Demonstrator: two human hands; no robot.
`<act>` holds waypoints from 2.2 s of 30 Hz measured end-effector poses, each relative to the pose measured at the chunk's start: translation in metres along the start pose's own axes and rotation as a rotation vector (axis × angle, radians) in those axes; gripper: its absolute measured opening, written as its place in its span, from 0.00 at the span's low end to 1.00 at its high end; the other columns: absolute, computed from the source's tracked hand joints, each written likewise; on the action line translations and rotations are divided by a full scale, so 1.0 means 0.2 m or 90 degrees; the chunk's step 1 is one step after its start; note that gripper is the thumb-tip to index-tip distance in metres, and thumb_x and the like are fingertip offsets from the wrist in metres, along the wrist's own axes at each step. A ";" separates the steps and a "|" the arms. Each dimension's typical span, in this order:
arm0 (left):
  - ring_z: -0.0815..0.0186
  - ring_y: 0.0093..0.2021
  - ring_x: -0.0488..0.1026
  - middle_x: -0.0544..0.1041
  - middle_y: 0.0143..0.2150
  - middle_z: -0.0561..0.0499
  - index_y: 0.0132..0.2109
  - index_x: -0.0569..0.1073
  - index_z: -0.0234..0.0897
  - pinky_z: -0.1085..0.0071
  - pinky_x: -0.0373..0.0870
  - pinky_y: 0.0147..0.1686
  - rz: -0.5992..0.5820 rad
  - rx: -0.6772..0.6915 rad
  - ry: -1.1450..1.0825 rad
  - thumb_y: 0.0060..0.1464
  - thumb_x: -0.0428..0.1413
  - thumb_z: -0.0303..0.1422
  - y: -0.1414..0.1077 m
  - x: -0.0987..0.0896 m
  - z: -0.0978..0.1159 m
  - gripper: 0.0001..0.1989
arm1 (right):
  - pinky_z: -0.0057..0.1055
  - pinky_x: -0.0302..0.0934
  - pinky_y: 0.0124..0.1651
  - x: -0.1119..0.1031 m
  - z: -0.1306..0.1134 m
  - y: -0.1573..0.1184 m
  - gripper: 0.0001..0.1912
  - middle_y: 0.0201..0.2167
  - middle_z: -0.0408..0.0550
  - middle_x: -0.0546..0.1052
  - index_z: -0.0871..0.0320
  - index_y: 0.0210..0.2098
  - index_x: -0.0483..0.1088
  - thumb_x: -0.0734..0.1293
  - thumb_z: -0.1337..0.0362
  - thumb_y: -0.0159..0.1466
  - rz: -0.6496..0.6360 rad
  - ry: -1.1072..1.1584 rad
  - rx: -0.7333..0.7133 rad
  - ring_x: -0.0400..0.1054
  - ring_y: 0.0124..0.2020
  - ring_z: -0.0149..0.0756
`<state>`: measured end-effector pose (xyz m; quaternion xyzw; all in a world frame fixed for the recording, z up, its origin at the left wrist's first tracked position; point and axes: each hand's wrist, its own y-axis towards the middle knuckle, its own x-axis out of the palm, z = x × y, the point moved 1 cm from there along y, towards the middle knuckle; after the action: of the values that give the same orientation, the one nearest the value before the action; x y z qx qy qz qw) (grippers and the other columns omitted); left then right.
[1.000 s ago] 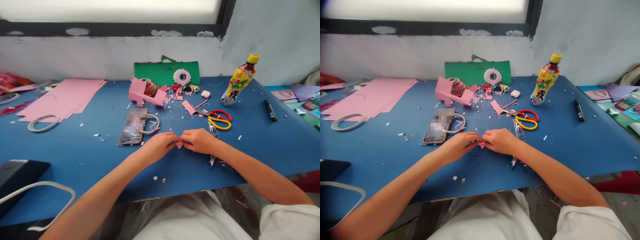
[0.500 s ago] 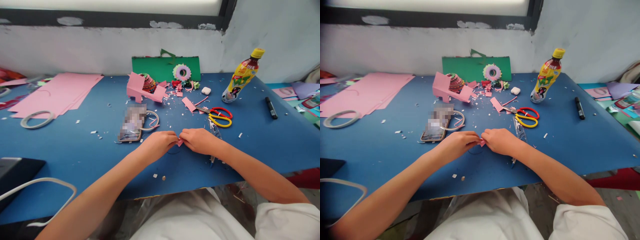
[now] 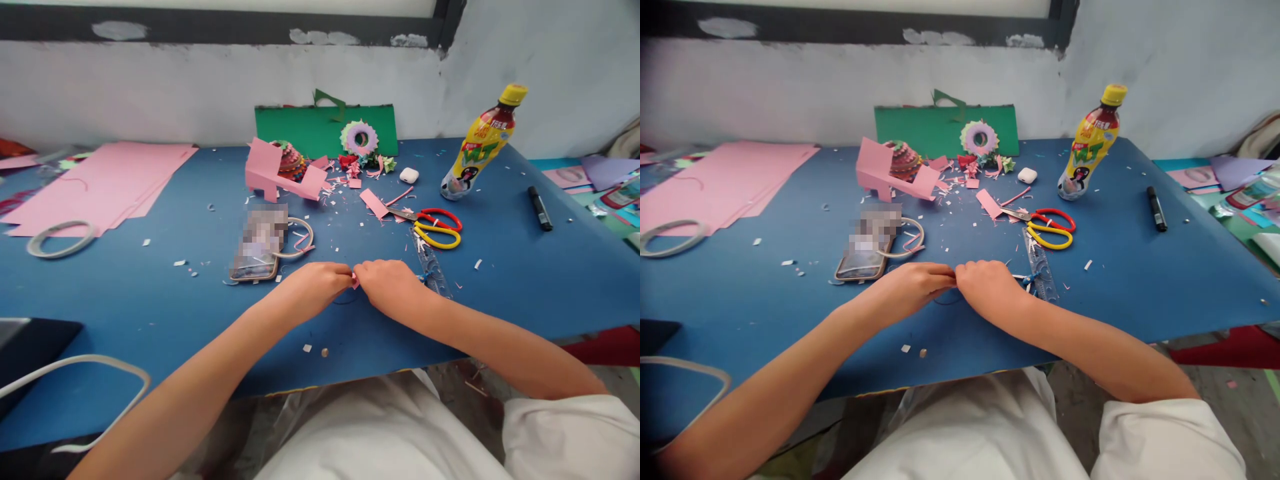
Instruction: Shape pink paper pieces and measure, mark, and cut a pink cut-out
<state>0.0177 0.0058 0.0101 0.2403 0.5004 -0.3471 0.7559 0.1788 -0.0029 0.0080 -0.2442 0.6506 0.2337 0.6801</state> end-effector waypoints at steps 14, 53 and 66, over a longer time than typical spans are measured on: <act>0.63 0.35 0.74 0.76 0.37 0.47 0.38 0.76 0.33 0.72 0.66 0.33 -0.010 0.011 0.063 0.61 0.45 0.29 0.01 -0.01 0.01 0.14 | 0.29 0.51 0.25 -0.03 0.05 0.02 0.07 0.31 0.50 0.73 0.61 0.33 0.68 0.59 0.74 0.62 0.043 -0.036 -0.108 0.69 0.34 0.40; 0.68 0.29 0.73 0.77 0.31 0.50 0.36 0.76 0.35 0.74 0.68 0.32 0.075 -0.176 -0.135 0.54 0.53 0.35 0.03 -0.01 -0.05 0.10 | 0.25 0.57 0.38 0.11 0.28 0.09 0.09 0.36 0.47 0.71 0.60 0.40 0.71 0.60 0.66 0.63 0.047 0.420 -0.238 0.65 0.33 0.30; 0.71 0.28 0.69 0.74 0.30 0.51 0.33 0.75 0.34 0.78 0.66 0.29 0.165 -0.101 -0.122 0.56 0.52 0.37 0.02 -0.04 -0.02 0.11 | 0.24 0.56 0.37 0.06 0.25 0.05 0.10 0.36 0.45 0.71 0.58 0.38 0.69 0.59 0.61 0.65 0.161 0.393 -0.182 0.65 0.32 0.28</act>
<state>0.0173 0.0134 0.0156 0.2084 0.4170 -0.2274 0.8550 0.2105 0.0364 -0.0022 -0.3138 0.8107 0.3201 0.3766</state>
